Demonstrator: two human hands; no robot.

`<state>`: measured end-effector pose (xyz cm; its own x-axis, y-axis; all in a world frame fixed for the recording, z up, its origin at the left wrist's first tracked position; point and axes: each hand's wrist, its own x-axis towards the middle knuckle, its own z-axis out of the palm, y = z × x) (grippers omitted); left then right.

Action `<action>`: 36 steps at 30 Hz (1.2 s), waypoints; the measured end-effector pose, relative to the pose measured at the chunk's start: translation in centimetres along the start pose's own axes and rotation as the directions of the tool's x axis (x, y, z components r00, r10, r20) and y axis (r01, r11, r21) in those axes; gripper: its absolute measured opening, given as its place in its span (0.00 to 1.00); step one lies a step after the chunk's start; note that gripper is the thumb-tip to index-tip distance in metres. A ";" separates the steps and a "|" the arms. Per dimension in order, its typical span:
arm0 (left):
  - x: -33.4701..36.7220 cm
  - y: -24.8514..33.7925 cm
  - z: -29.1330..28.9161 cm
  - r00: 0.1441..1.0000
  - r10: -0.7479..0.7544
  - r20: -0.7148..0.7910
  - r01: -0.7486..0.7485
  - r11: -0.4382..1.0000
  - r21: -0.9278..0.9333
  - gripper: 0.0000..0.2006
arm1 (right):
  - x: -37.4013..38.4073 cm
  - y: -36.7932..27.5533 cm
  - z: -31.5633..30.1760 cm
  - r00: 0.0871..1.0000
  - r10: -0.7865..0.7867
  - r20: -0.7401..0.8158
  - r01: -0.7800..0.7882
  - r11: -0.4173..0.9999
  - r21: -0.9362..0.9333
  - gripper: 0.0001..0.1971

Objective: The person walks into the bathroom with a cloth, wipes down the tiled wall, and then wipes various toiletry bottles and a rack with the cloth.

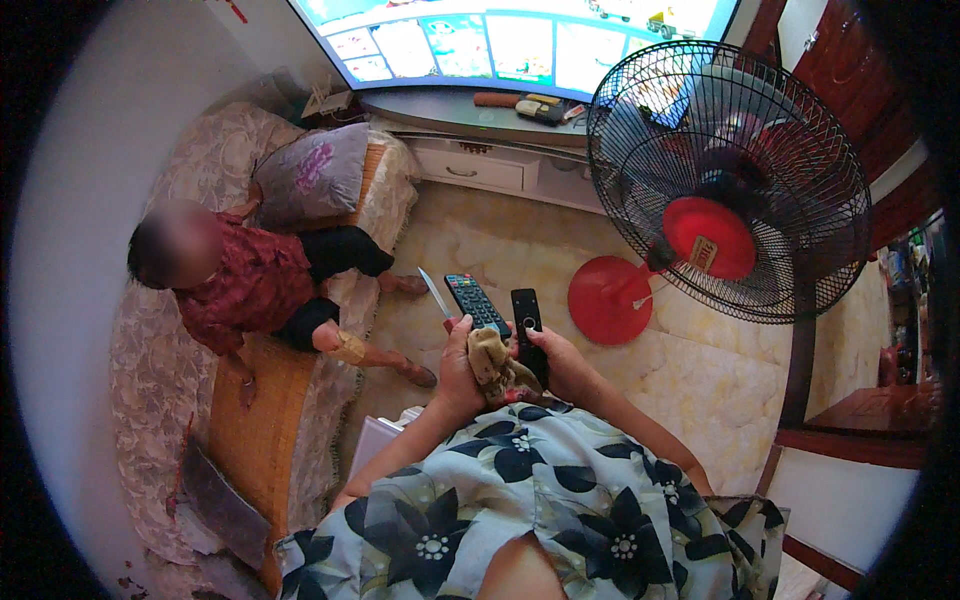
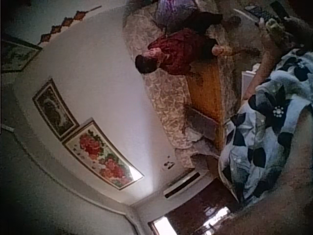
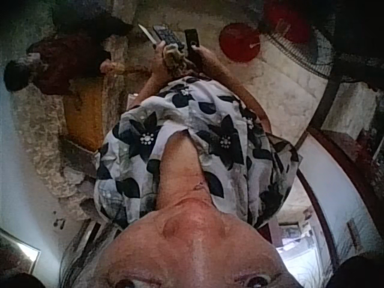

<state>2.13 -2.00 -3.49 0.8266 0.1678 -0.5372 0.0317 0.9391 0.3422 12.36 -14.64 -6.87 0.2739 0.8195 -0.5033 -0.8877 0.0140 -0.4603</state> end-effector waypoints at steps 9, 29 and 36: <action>-0.1 0.0 0.0 1.000 0.023 -0.015 -0.022 0.998 0.050 0.27 | 0.0 0.0 0.0 1.000 -0.002 -0.005 0.002 1.000 -0.003 0.12; -1.2 0.0 2.3 0.994 0.104 -0.029 -0.100 0.989 0.109 0.26 | -0.5 -0.7 0.2 0.997 -0.007 0.077 -0.003 0.992 0.123 0.24; -1.5 -0.1 2.2 0.997 0.072 0.022 -0.074 0.990 0.123 0.26 | -1.0 -0.5 0.4 0.996 -0.032 0.081 0.025 0.995 0.094 0.25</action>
<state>2.10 -3.05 -1.02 0.8389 0.2282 -0.4941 0.0396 0.8799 0.4735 12.37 -15.23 -5.86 0.2716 0.8622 -0.4275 -0.9115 0.0879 -0.4018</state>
